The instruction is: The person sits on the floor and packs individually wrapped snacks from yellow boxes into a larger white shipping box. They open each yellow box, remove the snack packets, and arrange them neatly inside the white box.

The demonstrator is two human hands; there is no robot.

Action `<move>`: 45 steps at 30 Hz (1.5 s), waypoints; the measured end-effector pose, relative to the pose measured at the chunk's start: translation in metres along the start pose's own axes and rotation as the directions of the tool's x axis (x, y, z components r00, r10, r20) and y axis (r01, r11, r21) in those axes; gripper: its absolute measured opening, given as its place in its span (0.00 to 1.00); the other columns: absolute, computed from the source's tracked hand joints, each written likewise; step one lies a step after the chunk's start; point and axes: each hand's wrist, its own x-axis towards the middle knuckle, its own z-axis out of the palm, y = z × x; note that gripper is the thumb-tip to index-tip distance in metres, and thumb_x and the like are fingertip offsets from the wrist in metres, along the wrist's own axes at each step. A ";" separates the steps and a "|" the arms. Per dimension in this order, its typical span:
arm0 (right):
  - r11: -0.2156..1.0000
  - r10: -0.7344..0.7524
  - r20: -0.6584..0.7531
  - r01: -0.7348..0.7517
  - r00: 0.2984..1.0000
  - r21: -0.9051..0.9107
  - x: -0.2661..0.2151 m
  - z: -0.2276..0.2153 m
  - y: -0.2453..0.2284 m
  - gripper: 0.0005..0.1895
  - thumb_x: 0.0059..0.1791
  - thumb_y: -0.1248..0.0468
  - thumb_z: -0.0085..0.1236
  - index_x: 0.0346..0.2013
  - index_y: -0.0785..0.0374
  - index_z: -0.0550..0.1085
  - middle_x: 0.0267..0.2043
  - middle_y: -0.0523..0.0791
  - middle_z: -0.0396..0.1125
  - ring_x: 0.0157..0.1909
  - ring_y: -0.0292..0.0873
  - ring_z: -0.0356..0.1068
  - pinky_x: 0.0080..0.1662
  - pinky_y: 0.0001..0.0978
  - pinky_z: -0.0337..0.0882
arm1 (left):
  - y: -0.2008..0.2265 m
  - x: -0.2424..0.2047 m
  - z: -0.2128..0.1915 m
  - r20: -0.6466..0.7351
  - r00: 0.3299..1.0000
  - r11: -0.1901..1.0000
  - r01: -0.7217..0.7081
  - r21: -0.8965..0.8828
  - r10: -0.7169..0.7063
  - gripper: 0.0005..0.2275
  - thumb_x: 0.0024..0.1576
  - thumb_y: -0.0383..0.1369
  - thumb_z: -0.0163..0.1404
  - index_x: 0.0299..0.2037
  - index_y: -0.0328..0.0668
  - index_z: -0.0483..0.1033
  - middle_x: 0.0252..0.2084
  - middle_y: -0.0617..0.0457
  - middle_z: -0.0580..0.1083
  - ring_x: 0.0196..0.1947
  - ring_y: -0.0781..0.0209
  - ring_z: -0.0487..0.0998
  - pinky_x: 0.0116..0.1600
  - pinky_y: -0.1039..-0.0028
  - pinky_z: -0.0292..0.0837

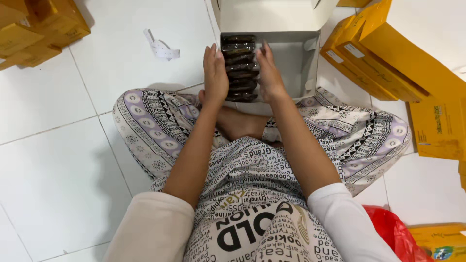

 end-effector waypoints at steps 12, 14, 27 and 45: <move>0.968 -0.233 0.236 0.249 0.943 -0.038 -0.031 0.022 -0.017 0.28 0.53 0.59 0.34 0.64 0.50 0.37 0.67 0.55 0.21 0.67 0.59 0.16 0.60 0.57 0.22 | 0.016 -0.010 -0.006 0.238 0.971 0.971 0.066 -0.230 -0.010 0.24 0.61 0.48 0.20 0.65 0.50 0.33 0.66 0.41 0.32 0.66 0.43 0.31 0.64 0.51 0.25; 0.964 -0.264 0.228 0.260 0.937 0.049 -0.032 0.020 -0.012 0.28 0.53 0.63 0.33 0.64 0.50 0.38 0.67 0.56 0.19 0.66 0.60 0.16 0.62 0.53 0.22 | 0.020 -0.016 -0.008 0.245 0.969 0.971 0.074 -0.227 -0.017 0.24 0.61 0.47 0.19 0.65 0.48 0.33 0.66 0.40 0.31 0.65 0.41 0.30 0.65 0.52 0.26; 0.970 -0.239 0.204 0.227 0.949 0.081 -0.037 0.022 -0.016 0.28 0.52 0.64 0.34 0.64 0.46 0.41 0.67 0.53 0.22 0.67 0.57 0.19 0.63 0.50 0.26 | 0.028 -0.019 -0.011 0.240 0.970 0.979 0.083 -0.188 -0.036 0.25 0.60 0.48 0.19 0.65 0.48 0.34 0.66 0.42 0.33 0.65 0.44 0.32 0.65 0.55 0.26; 0.954 -0.288 0.188 0.265 0.939 0.137 -0.018 0.021 0.005 0.30 0.49 0.67 0.33 0.64 0.52 0.41 0.67 0.53 0.29 0.67 0.54 0.28 0.63 0.47 0.36 | 0.028 -0.010 -0.008 0.244 0.963 0.978 0.155 -0.137 -0.119 0.25 0.58 0.47 0.19 0.65 0.48 0.36 0.66 0.44 0.35 0.65 0.46 0.34 0.66 0.58 0.28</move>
